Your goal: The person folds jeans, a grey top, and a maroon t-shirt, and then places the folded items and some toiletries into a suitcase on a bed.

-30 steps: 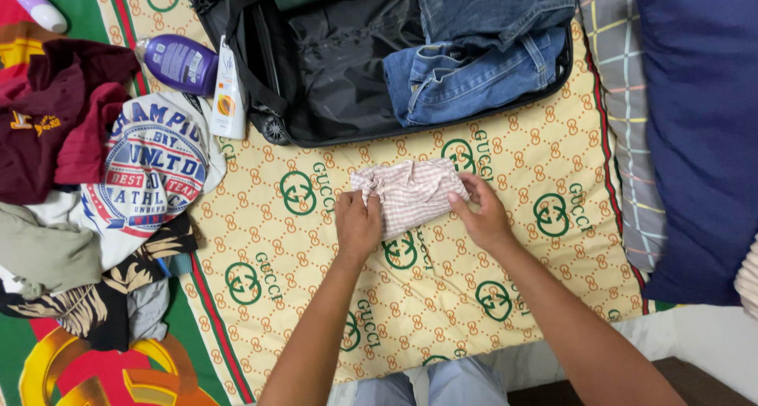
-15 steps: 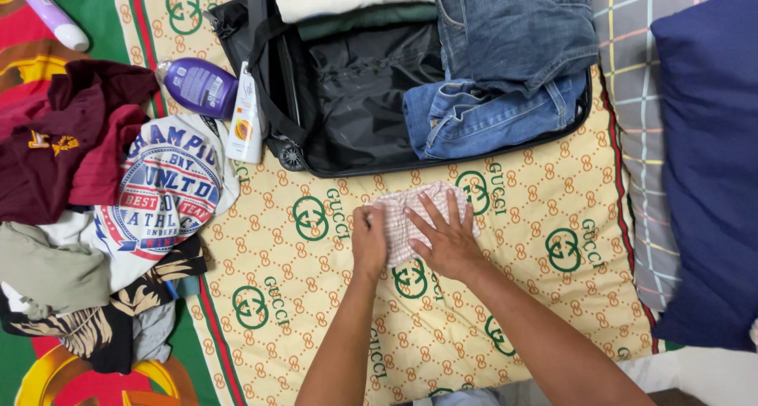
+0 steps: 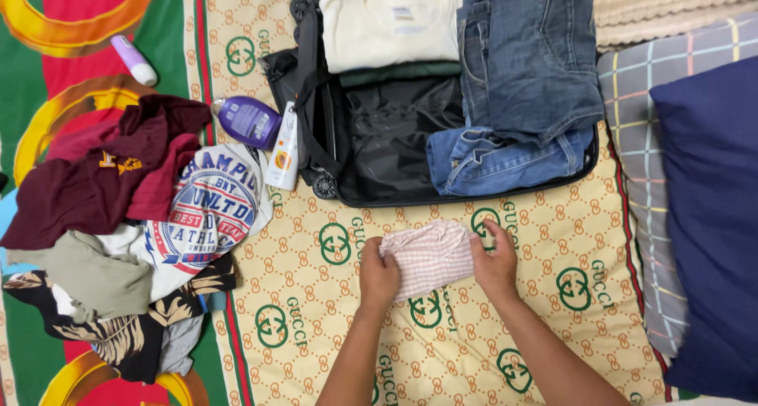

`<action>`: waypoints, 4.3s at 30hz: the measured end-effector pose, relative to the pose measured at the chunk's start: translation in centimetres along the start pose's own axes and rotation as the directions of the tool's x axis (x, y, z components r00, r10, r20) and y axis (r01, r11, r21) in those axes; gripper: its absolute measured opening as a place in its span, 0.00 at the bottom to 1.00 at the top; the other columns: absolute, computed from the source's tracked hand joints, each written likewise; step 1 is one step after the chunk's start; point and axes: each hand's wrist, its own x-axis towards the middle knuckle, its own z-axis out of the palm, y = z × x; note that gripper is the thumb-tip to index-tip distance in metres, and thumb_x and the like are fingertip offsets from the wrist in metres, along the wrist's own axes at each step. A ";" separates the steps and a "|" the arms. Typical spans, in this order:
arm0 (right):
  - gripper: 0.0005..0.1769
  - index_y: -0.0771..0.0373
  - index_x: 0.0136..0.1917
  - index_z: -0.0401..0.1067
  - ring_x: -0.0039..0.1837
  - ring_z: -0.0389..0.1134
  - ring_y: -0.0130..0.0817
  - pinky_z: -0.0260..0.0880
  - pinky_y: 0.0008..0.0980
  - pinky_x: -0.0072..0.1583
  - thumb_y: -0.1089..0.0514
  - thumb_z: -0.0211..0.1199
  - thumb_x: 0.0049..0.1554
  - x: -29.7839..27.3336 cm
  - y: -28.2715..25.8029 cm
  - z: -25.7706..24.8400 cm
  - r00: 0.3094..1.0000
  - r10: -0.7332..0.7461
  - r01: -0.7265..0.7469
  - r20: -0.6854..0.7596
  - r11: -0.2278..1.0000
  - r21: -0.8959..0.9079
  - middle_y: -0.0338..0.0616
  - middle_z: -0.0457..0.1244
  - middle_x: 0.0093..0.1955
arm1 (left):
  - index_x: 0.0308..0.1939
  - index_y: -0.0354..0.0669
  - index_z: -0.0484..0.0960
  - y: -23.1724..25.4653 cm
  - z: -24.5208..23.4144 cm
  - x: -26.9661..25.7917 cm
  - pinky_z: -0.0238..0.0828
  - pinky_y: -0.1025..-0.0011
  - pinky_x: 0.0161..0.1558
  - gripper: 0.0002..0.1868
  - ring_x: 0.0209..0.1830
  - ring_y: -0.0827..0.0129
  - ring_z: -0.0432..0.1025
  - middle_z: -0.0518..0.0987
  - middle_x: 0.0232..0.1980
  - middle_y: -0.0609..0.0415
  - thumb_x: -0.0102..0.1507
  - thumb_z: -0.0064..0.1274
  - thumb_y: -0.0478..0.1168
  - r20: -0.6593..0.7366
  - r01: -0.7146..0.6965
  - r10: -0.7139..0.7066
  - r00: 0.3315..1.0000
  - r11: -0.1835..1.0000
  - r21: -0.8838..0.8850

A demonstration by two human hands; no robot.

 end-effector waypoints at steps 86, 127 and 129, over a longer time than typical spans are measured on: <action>0.50 0.56 0.84 0.76 0.90 0.62 0.57 0.63 0.58 0.87 0.59 0.88 0.49 -20.0 4.3 -6.6 0.497 -0.314 0.619 0.809 0.782 -0.077 0.53 0.64 0.94 | 0.80 0.41 0.84 -16.5 -5.0 -18.0 0.75 0.52 0.82 0.28 0.75 0.48 0.85 0.90 0.75 0.37 0.82 0.55 0.54 0.228 -0.005 -0.006 0.974 0.999 0.048; 0.34 0.65 0.87 0.72 0.77 0.80 0.54 0.83 0.58 0.77 0.70 0.68 0.69 21.9 -25.0 -7.0 0.827 -0.094 -0.458 0.555 0.460 0.761 0.55 0.74 0.80 | 0.67 0.39 0.84 31.9 -1.2 14.5 0.82 0.61 0.62 0.18 0.54 0.58 0.86 0.92 0.55 0.45 0.75 0.55 0.41 -0.007 -0.424 0.426 0.905 0.898 -0.115; 0.34 0.65 0.87 0.72 0.77 0.80 0.57 0.84 0.60 0.76 0.71 0.66 0.69 26.2 -25.1 -6.8 0.877 -0.009 -0.431 0.481 0.432 0.793 0.56 0.75 0.80 | 0.68 0.41 0.82 32.8 1.1 19.4 0.83 0.55 0.61 0.20 0.53 0.48 0.86 0.88 0.52 0.41 0.74 0.58 0.42 -0.030 -0.462 0.463 0.886 0.886 0.029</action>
